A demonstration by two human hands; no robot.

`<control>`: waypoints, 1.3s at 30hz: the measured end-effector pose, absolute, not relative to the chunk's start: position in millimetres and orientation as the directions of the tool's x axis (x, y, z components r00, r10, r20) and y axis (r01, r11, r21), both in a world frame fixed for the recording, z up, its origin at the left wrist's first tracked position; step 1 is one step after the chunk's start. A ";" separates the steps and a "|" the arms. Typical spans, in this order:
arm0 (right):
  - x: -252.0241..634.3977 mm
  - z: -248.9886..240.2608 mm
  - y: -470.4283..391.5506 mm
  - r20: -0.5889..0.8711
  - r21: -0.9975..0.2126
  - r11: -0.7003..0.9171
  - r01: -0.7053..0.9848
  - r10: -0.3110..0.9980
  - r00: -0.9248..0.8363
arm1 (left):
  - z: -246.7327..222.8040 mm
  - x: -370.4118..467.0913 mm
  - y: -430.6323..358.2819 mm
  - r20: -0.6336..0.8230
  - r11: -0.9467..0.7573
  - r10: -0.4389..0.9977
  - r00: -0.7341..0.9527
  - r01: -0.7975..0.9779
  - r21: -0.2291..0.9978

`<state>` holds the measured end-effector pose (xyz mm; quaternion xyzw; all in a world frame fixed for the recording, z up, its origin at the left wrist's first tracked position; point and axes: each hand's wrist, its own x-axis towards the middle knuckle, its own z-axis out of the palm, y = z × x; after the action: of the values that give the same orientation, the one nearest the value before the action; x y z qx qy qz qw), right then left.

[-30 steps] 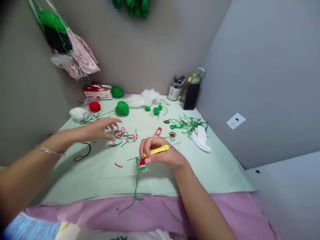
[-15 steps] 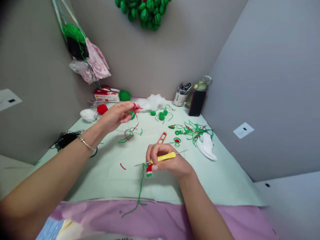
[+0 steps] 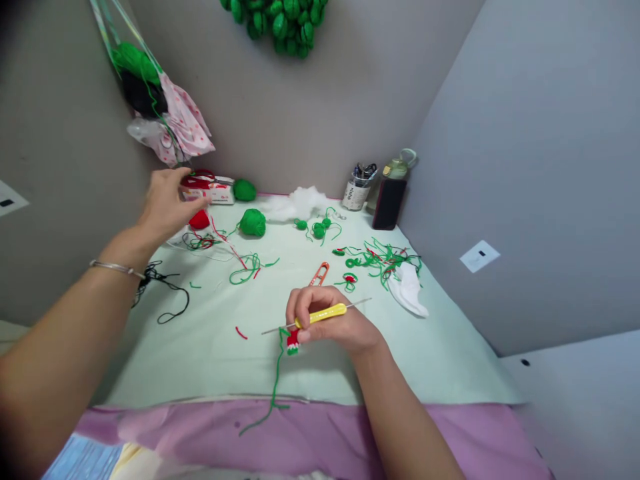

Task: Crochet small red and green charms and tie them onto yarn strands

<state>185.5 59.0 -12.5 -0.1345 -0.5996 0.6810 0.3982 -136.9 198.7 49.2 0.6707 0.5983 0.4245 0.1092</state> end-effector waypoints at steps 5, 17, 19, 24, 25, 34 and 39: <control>183.2 -13.1 61.0 0.296 -0.924 0.039 -0.381 0.702 -0.647 | -1.5 -107.6 170.4 0.162 -0.458 0.876 0.454 0.679 0.573; 183.8 -15.5 62.1 0.282 -0.926 0.022 -0.378 0.706 -0.649 | 48.9 -31.0 209.4 0.304 -0.313 0.900 0.311 -0.022 0.949; 183.7 -15.6 61.2 0.280 -0.923 0.012 -0.384 0.705 -0.652 | 60.5 -15.9 205.5 0.303 -0.280 0.929 0.214 -0.132 0.951; 183.6 -16.1 61.7 0.295 -0.919 0.024 -0.394 0.704 -0.646 | 63.8 2.4 194.3 0.283 -0.313 0.790 0.543 -0.039 0.949; 183.7 -15.9 61.6 0.298 -0.918 0.024 -0.396 0.701 -0.648 | 59.2 1.1 195.4 0.282 -0.360 0.771 0.571 0.026 0.933; 166.0 -21.5 35.6 0.269 -0.887 -0.151 -0.436 0.598 -0.755 | -38.9 -52.9 212.1 0.096 -0.514 0.847 0.523 0.762 0.393; 153.6 -22.2 15.5 0.262 -0.863 -0.185 -0.471 0.632 -0.729 | -27.9 -108.3 213.6 0.144 -0.398 0.917 0.371 0.843 0.362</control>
<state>153.6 15.5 -22.2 -0.0765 -0.5272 0.7660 0.3599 -108.3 213.6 -27.9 0.8201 0.5367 0.1624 0.1143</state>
